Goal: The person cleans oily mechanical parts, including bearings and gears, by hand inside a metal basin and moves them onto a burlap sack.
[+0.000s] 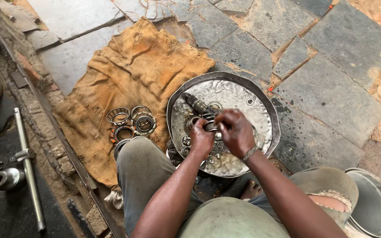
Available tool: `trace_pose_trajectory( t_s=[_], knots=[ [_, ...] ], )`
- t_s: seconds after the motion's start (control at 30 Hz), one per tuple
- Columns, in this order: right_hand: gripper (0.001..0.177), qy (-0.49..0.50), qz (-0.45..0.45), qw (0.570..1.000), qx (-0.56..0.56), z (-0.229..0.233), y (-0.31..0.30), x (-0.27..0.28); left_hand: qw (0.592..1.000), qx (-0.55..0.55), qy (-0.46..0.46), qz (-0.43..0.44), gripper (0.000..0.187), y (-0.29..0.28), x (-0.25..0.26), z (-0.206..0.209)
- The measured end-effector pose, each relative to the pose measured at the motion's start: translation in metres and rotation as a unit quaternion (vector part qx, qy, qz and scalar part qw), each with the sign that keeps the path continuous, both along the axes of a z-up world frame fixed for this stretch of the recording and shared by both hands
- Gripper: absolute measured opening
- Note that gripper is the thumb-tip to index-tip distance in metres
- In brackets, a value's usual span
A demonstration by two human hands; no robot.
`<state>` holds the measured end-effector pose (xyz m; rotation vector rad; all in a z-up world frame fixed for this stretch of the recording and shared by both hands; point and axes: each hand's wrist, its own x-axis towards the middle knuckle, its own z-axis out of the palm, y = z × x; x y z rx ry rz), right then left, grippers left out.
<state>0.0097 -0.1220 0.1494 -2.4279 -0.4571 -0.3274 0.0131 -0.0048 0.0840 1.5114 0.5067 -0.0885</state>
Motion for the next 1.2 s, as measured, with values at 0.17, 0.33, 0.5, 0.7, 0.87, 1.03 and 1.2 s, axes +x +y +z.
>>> trace_pose_trajectory(
  t_s=[0.17,0.33,0.5,0.7,0.87,1.03,1.2],
  knots=[
    [0.046,-0.091,0.110,0.979,-0.145,0.001,-0.004,-0.025,0.998,0.059,-0.001,-0.016,0.048,0.002,-0.005,-0.006],
    [0.019,-0.028,0.028,0.992,-0.122,-0.005,-0.021,-0.012,0.991,0.113,0.032,-0.059,0.055,-0.004,-0.013,-0.002],
    [0.016,0.082,-0.073,0.994,0.022,-0.022,-0.027,0.003,0.998,-0.018,0.032,-0.050,0.075,-0.008,-0.007,-0.017],
    [0.018,0.188,-0.118,0.953,0.208,-0.077,-0.034,0.016,0.966,-0.215,-0.125,-0.071,0.073,-0.005,0.000,-0.038],
    [0.014,0.268,-0.079,0.818,0.502,-0.085,-0.026,0.005,0.945,-0.275,-0.151,-0.093,0.070,0.001,-0.005,-0.024],
    [0.012,0.316,-0.135,0.756,0.558,-0.064,-0.010,0.006,0.936,-0.317,-0.137,-0.062,0.071,0.000,-0.008,-0.006],
    [0.012,0.203,-0.150,0.964,0.083,-0.037,-0.028,0.005,0.975,0.152,-0.108,-0.122,0.070,0.011,-0.012,0.011]
  ],
)
